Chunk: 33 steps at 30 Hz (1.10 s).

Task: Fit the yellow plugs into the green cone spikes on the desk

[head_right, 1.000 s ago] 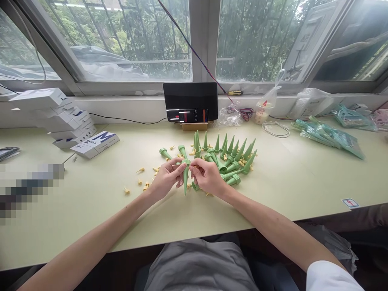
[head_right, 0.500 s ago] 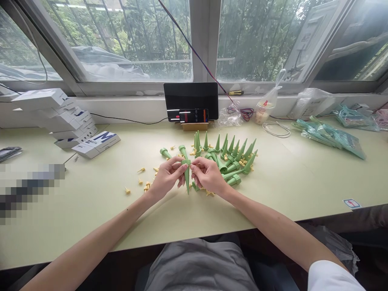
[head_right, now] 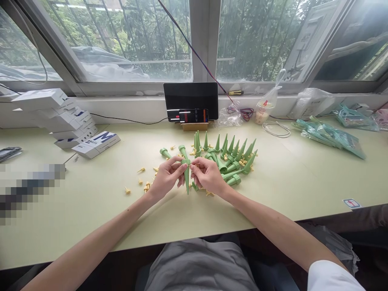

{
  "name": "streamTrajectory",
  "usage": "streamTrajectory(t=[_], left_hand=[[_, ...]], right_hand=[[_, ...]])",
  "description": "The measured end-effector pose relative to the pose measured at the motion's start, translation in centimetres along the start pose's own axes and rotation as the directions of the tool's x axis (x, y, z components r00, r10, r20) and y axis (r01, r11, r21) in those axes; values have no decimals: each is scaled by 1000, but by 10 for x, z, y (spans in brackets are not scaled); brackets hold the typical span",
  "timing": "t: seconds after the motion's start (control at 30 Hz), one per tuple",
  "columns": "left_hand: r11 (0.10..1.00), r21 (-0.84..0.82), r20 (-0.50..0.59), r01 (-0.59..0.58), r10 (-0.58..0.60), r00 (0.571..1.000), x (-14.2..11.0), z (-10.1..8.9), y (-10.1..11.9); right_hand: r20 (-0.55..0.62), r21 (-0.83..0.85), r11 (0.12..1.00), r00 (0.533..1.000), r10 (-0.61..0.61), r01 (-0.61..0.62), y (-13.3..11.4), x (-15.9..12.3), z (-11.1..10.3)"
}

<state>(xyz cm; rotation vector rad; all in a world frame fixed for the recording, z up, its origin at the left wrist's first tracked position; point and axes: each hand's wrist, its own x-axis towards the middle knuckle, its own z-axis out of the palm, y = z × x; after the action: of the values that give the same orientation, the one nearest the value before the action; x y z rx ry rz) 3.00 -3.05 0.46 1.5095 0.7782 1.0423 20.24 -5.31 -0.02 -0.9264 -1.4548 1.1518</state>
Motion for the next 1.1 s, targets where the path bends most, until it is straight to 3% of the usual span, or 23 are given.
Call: streamTrajectory(t=[0.23, 0.73, 1.1], left_hand=[[999, 28, -13, -19, 20, 1000, 0, 0, -1], [994, -64, -3, 85, -86, 996, -2, 2, 4], [996, -48, -12, 79, -80, 997, -1, 3, 2]], right_hand=[[-5, 39, 999, 999, 39, -39, -2, 1, 1], [-4, -18, 1000, 1000, -3, 3, 1, -1, 0], [-16, -57, 998, 1000, -16, 15, 2, -1, 0]])
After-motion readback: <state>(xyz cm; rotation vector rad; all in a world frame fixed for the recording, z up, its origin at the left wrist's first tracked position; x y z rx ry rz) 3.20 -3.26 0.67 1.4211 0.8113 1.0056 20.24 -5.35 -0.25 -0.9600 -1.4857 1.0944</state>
